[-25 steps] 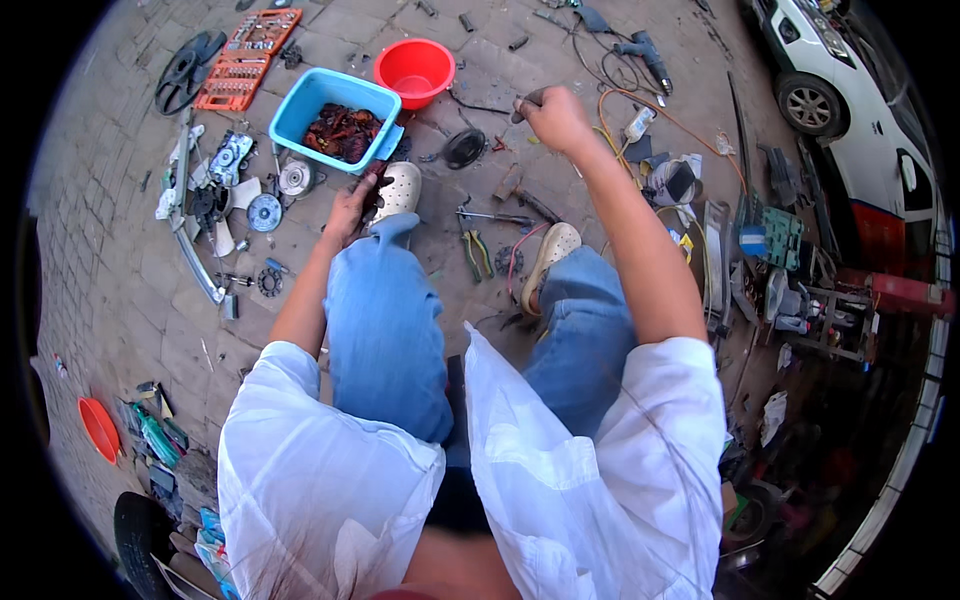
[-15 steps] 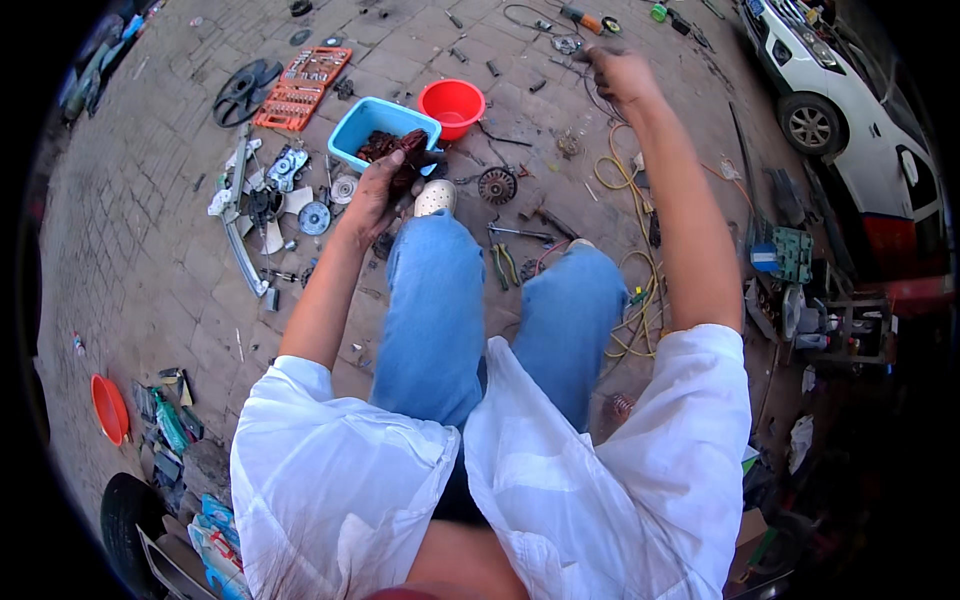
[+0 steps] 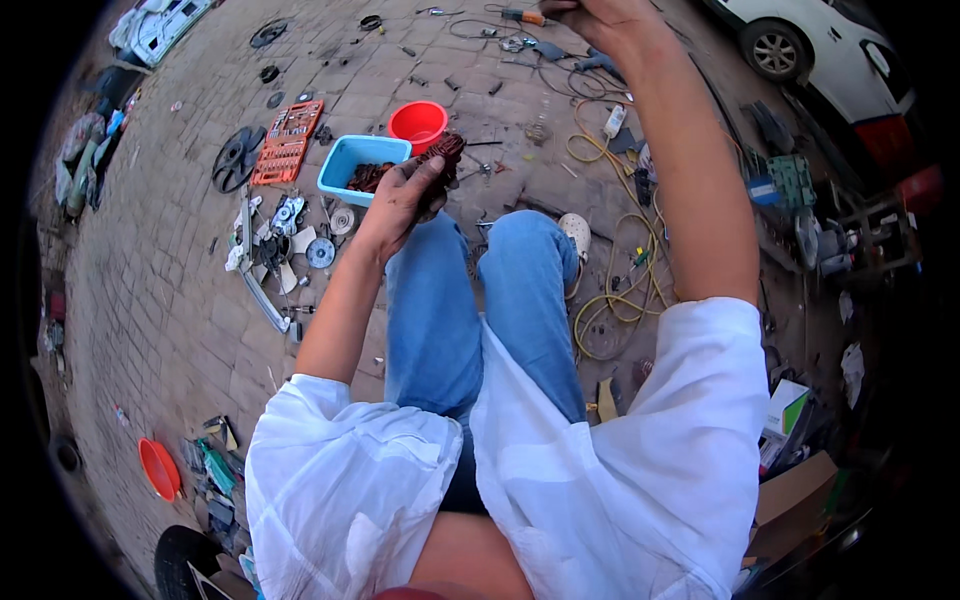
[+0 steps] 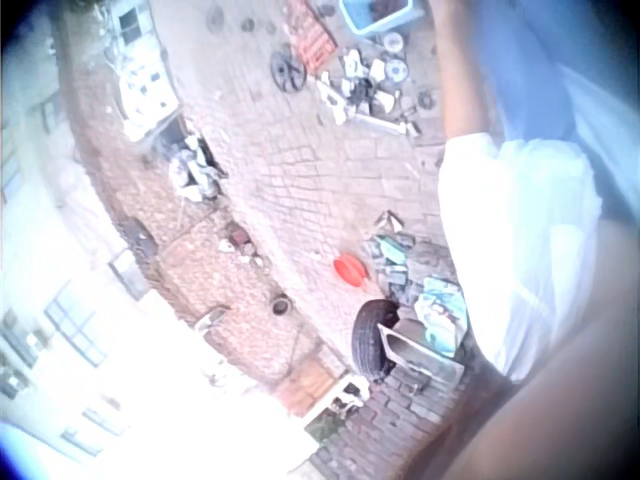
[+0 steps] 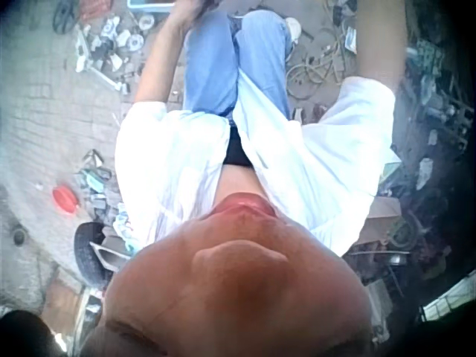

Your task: The person sits on the floor in a workshop and uses pliers and a screwdriver to manipulate copper wire on a motor stator. They repeatedly pull, cut, and adjust the wire, occasionally placing the component into a blue bin.

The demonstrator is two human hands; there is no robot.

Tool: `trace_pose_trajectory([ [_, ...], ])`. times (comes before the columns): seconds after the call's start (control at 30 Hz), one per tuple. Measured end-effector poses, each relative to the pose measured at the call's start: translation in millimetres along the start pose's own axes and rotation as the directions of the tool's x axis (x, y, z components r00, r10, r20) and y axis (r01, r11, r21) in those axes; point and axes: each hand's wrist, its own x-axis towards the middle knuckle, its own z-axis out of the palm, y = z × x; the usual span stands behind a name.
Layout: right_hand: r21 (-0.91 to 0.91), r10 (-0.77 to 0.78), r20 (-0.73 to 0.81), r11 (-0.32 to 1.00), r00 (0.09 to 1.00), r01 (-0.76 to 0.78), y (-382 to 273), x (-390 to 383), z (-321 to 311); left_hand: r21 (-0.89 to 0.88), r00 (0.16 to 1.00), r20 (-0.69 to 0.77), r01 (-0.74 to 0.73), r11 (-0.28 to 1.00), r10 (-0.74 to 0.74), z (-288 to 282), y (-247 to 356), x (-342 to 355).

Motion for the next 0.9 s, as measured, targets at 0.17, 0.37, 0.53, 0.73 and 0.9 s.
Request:
trace_pose_trajectory([
  [0.17,0.218,0.196,0.266,0.941,0.944,-0.257,13,-39,18,0.195,0.984,0.068,-0.172,0.966,0.162,28,22,-21],
  [0.37,-0.005,0.249,0.269,0.966,0.930,-0.257,13,-118,45,0.174,0.983,0.168,-0.107,0.979,0.078,49,42,-45],
  [0.53,-0.124,0.255,0.276,0.966,0.927,-0.229,14,-147,48,0.061,0.964,0.262,-0.064,0.996,0.046,63,54,-61],
  [0.73,-0.153,0.217,0.277,0.972,0.936,-0.180,12,-162,47,-0.008,0.966,0.247,-0.079,0.997,0.078,77,52,-68],
  [0.9,-0.163,0.169,0.298,0.979,0.940,-0.124,13,-168,45,-0.006,0.966,0.247,-0.079,0.997,0.078,80,50,-63],
])
